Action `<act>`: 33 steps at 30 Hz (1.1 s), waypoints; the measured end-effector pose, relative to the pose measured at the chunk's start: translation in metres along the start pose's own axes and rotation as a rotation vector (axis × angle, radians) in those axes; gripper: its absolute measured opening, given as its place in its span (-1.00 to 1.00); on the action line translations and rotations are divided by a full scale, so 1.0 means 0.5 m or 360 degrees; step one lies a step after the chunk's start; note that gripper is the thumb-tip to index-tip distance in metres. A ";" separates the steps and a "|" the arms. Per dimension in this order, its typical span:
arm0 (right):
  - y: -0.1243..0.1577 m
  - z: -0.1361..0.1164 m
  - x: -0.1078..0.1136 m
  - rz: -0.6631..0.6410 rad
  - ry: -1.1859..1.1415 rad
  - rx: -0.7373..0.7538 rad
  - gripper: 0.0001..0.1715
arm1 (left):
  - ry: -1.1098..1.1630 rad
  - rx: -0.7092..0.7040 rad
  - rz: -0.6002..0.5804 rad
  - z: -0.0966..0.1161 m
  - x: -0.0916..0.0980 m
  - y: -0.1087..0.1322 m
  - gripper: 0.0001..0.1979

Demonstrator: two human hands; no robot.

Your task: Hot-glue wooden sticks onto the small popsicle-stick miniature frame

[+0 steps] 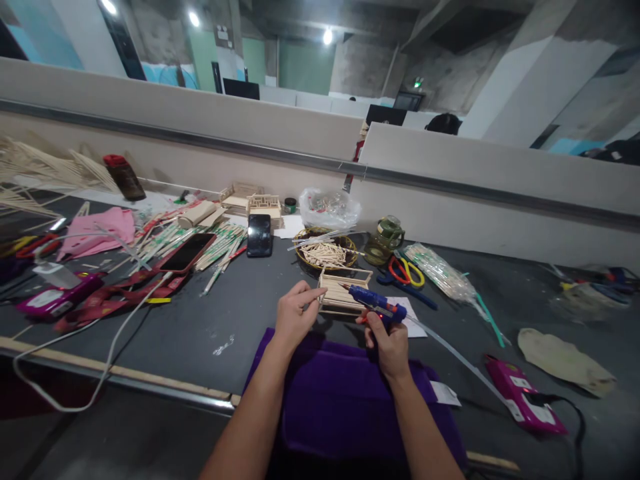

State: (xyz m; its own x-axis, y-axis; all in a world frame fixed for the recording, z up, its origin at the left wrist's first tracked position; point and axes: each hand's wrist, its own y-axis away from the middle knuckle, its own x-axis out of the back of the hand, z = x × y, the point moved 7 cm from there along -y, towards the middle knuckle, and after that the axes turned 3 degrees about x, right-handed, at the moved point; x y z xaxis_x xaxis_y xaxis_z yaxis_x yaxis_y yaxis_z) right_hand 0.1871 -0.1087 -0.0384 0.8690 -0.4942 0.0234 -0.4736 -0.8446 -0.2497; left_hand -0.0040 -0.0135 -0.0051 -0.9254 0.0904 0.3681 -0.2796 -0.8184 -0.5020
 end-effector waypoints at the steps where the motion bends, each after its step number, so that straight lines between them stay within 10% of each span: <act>1: 0.000 0.001 0.000 -0.0003 0.0002 0.0000 -0.58 | -0.0007 -0.0005 -0.0011 0.000 -0.001 0.000 -0.63; 33: -0.001 0.008 0.004 -0.0005 0.0014 0.0010 -0.60 | -0.0074 0.0026 0.0007 -0.007 -0.002 0.001 -0.67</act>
State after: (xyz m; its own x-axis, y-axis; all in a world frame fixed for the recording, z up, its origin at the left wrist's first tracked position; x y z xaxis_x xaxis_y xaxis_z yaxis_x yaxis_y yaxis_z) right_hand 0.1894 -0.1086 -0.0420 0.8693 -0.4932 0.0327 -0.4698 -0.8449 -0.2557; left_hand -0.0039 -0.0118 -0.0084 -0.9135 0.0607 0.4023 -0.2711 -0.8280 -0.4909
